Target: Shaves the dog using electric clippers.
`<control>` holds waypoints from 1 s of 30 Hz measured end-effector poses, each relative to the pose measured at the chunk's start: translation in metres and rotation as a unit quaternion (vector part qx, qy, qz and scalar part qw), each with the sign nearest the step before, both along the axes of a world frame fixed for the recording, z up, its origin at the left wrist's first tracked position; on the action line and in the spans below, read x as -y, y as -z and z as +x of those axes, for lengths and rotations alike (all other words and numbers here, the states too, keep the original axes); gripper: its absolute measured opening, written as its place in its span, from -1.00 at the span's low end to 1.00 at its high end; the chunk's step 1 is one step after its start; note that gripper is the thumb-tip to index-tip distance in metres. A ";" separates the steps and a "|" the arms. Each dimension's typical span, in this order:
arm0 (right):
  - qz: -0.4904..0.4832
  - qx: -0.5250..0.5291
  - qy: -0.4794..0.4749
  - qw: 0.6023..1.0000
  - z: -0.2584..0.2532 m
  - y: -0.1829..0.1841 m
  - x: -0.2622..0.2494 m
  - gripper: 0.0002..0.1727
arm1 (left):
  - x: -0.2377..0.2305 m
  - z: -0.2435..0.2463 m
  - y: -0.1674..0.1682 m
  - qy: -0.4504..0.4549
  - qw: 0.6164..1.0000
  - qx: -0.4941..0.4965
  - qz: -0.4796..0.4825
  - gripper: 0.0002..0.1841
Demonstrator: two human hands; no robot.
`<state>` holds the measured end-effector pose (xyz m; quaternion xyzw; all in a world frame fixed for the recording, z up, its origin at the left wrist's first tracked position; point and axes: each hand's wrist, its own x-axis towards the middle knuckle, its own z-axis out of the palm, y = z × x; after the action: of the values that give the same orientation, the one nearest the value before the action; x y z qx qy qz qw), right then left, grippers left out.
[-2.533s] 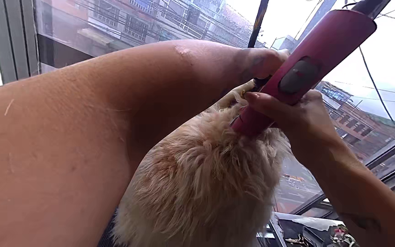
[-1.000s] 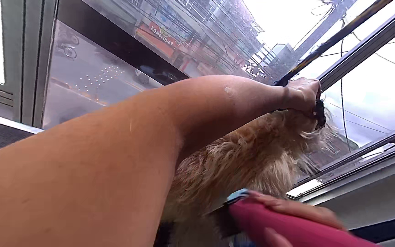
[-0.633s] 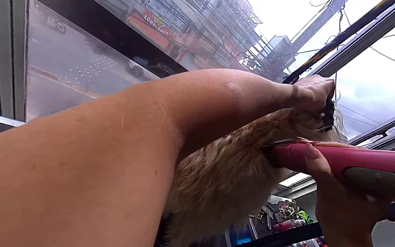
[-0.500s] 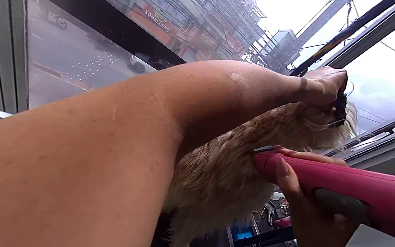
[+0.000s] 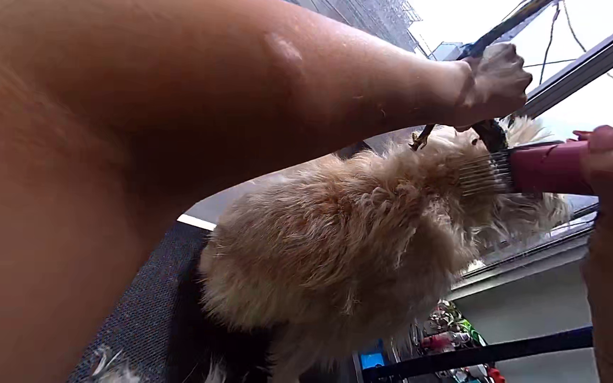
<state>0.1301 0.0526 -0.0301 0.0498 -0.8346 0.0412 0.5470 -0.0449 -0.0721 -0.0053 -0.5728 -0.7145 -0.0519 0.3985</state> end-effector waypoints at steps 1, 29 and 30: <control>0.005 0.002 0.036 0.999 -0.014 -0.007 0.001 -0.26 | 0.002 -0.004 0.000 -0.007 1.000 -0.023 0.001 -0.74; 0.005 0.064 -0.161 0.985 0.010 0.076 0.016 -0.54 | 0.004 -0.020 0.035 0.096 0.992 -0.003 0.084 -0.64; 0.002 0.075 -0.183 0.980 0.009 0.085 0.020 -0.55 | 0.003 -0.022 0.034 0.099 0.992 -0.005 0.083 -0.63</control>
<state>0.1394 0.0322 -0.1155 0.2000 -0.8500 0.1425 0.4660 -0.0665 -0.0748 -0.0397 -0.6059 -0.6454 -0.1473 0.4413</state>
